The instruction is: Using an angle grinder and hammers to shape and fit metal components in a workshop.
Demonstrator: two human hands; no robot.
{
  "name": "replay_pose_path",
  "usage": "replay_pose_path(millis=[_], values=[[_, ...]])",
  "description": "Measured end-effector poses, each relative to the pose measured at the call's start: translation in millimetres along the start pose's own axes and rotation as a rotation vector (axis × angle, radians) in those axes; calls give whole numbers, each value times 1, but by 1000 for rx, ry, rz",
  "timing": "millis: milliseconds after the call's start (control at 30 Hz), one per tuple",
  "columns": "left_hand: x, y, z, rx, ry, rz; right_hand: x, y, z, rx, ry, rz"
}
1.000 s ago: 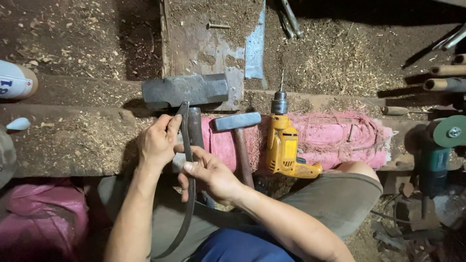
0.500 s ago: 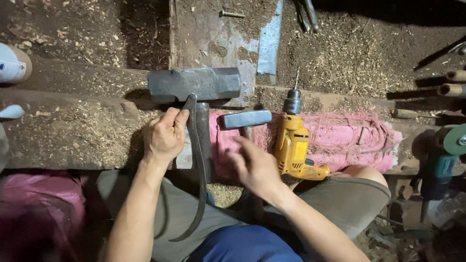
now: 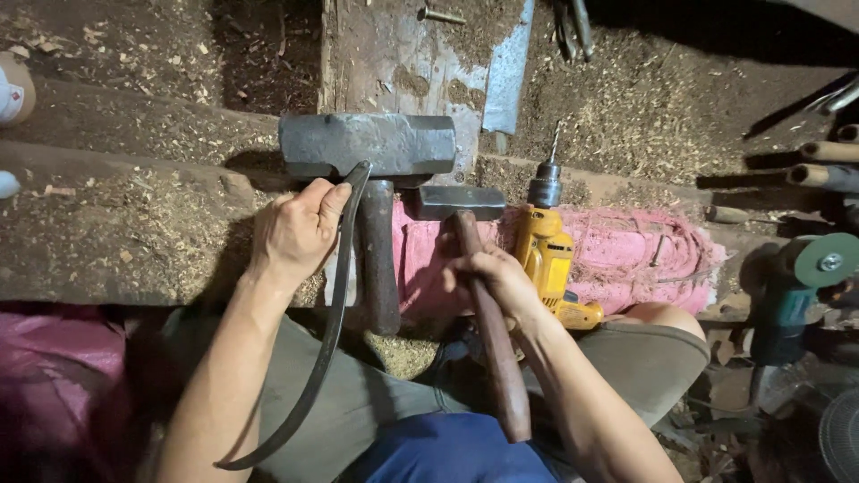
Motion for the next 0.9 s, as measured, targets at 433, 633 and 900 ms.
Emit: replay_pose_path(millis=[433,633,900], values=[[-12,-24,-13,33,129,-42,110,92,88,-45,-713,978],[-10,-25,-16,120,109,-107,143,140,46,59,-601,1154],[-5,-20,-16,100,156,-101,149,141,81,30,-655,1120]])
Point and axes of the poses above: each hand's wrist, its own z-axis away from the middle knuckle, its own y-axis out of the palm, x = y × z, the point moved 2 cm from there along -z, towards the middle knuckle, and after that the axes turned 6 degrees about -z, right-handed, at the moved point
